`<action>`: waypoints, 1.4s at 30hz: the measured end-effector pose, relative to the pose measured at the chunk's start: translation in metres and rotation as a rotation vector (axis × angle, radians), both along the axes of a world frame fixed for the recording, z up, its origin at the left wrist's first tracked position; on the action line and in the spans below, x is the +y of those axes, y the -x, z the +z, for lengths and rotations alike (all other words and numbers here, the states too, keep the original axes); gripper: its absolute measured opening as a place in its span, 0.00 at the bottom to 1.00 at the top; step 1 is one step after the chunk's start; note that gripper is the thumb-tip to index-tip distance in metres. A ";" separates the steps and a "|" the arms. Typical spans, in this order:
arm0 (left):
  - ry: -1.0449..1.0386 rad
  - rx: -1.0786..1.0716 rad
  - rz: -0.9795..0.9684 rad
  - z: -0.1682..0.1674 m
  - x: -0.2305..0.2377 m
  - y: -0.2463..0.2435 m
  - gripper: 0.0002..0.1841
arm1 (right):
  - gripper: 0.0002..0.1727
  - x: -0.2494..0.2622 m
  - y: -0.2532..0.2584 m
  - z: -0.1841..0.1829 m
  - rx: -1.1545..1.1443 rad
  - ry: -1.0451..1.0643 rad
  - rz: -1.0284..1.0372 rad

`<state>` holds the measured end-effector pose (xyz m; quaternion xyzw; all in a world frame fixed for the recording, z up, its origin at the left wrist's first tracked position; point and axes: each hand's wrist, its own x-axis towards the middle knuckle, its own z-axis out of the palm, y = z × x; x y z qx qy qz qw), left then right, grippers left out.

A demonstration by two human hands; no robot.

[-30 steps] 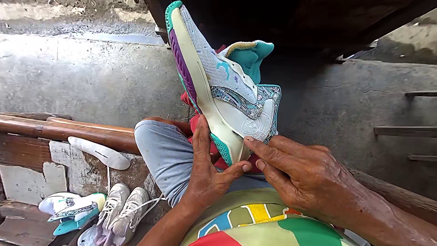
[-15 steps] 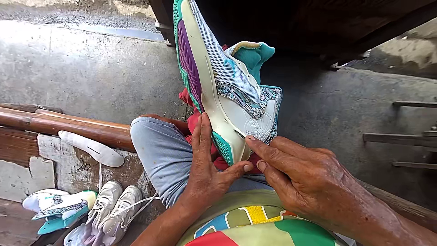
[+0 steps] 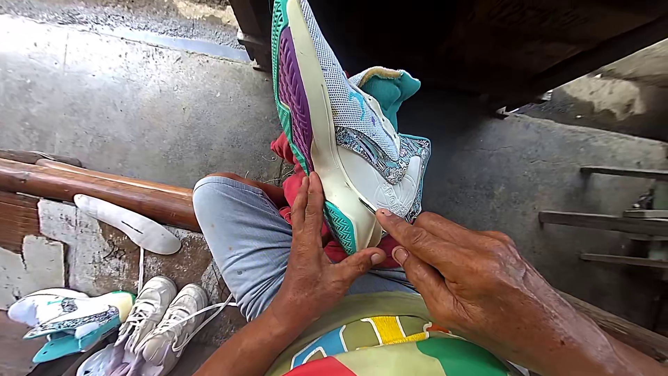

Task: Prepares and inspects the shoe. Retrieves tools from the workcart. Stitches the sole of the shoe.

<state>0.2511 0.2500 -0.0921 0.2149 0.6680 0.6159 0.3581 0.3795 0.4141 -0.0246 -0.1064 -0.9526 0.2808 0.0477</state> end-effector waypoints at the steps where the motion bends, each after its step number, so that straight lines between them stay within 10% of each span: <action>1: -0.002 0.002 0.000 0.000 0.000 0.000 0.64 | 0.23 0.000 0.000 0.000 0.001 -0.002 -0.002; 42: 0.036 0.103 -0.009 -0.002 0.000 -0.001 0.62 | 0.24 -0.008 0.015 0.001 -0.026 -0.087 -0.026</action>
